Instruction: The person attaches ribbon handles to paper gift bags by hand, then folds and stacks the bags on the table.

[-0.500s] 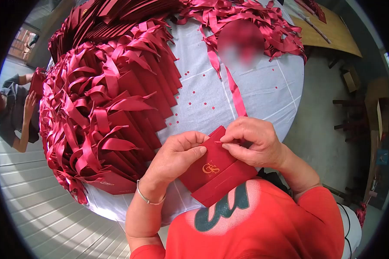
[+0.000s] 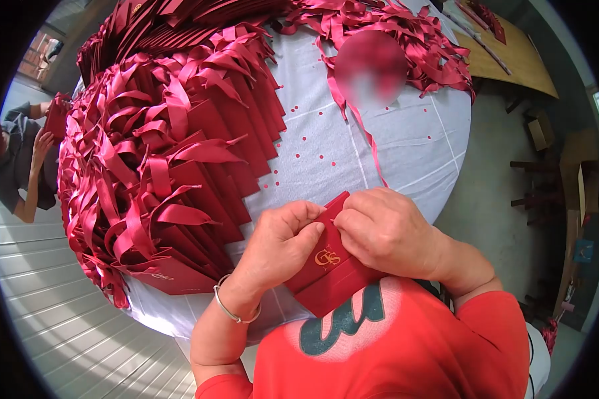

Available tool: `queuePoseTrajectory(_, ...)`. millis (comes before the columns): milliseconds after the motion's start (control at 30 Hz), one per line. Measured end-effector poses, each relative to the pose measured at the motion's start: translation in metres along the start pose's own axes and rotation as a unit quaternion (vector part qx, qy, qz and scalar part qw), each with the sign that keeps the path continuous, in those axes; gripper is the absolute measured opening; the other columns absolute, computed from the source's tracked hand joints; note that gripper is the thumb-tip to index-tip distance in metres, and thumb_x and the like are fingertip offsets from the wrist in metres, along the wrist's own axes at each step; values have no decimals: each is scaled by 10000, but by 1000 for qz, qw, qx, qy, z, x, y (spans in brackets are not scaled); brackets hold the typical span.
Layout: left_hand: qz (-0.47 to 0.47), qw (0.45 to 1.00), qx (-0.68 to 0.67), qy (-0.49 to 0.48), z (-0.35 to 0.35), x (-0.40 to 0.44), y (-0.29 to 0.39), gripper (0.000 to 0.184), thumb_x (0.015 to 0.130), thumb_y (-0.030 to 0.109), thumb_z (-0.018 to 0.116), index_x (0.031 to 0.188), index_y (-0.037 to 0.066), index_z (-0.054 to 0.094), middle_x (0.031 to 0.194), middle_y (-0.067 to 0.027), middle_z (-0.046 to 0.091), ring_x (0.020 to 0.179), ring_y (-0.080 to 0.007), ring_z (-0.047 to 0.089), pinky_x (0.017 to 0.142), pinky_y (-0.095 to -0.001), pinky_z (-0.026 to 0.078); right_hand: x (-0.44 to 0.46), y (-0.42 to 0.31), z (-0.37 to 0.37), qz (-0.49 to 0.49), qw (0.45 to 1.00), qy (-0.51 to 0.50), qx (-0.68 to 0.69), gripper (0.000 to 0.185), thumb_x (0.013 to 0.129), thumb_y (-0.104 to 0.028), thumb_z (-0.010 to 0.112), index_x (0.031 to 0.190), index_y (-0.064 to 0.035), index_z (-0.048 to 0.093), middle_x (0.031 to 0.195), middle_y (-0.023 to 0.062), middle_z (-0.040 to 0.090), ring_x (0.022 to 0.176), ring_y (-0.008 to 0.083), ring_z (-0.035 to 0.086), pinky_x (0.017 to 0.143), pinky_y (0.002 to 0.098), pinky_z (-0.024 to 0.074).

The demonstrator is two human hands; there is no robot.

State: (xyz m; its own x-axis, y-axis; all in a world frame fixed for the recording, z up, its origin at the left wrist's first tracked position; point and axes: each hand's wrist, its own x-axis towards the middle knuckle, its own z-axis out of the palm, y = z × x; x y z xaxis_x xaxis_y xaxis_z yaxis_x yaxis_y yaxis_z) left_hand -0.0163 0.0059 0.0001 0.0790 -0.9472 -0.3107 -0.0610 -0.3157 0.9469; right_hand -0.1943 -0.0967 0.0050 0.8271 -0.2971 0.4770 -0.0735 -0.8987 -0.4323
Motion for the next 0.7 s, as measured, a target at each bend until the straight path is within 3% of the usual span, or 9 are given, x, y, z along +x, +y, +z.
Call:
queuePoseTrajectory(67,-15,1000,26,-4,0,-1,1,150,946,-8,595,1074,-59,655,944,-20,711,864,-50,612,776,-213,506,4,-8,-4,-6,995,-70,-65,109,740,-79,655,783,-35,564,749,106,540,666,268,570,658,370,502)
queuePoseTrajectory(200,3,998,57,19,3,-2,-2,149,940,-15,582,1059,-63,659,948,-43,723,867,-64,624,779,-224,514,16,-17,-6,7,990,-115,-76,118,749,-93,638,802,-5,582,759,142,576,685,303,608,655,405,515)
queuePoseTrajectory(267,47,996,56,52,4,-1,-7,172,887,27,596,1020,-60,664,857,-163,731,771,-168,691,703,-312,537,20,-10,1,75,990,-119,1,94,753,-90,650,783,-14,603,776,160,606,701,337,635,646,440,520)
queuePoseTrajectory(300,49,996,57,54,3,-2,-5,172,887,27,596,1020,-60,664,857,-163,731,771,-168,691,703,-312,537,22,-4,2,73,990,-118,0,94,753,-90,650,783,-14,603,776,160,606,701,337,635,646,440,520)
queuePoseTrajectory(367,24,998,64,17,-1,-3,2,154,932,-25,577,1061,-66,652,937,-45,716,869,-65,617,782,-227,514,25,8,2,158,969,-121,150,65,764,-93,665,771,-38,631,819,155,634,712,356,649,645,470,523)
queuePoseTrajectory(400,25,997,65,17,-1,-3,3,154,932,-25,577,1061,-66,652,937,-45,716,869,-65,617,782,-227,514,28,6,-3,223,948,-134,182,42,760,-87,686,775,-62,656,827,120,655,740,339,644,670,443,526)
queuePoseTrajectory(533,55,996,72,13,2,-4,0,152,935,-21,581,1068,-62,641,905,-30,704,841,-50,598,741,-221,503,25,8,-5,113,988,-72,72,107,732,-93,724,808,-42,667,816,128,672,764,330,637,683,403,526)
queuePoseTrajectory(600,63,995,80,8,4,-7,2,147,938,-16,582,1066,-63,634,882,-20,699,809,-42,588,701,-222,496,30,25,-8,62,979,-79,180,172,709,-67,781,827,-52,657,811,77,651,698,235,607,636,313,492)
queuePoseTrajectory(700,122,984,117,58,13,-11,3,71,908,2,628,956,-35,590,726,-6,662,613,-21,513,524,-251,417,46,41,-25,196,863,-268,380,148,793,-97,768,870,-49,651,816,32,673,701,102,587,614,264,467)
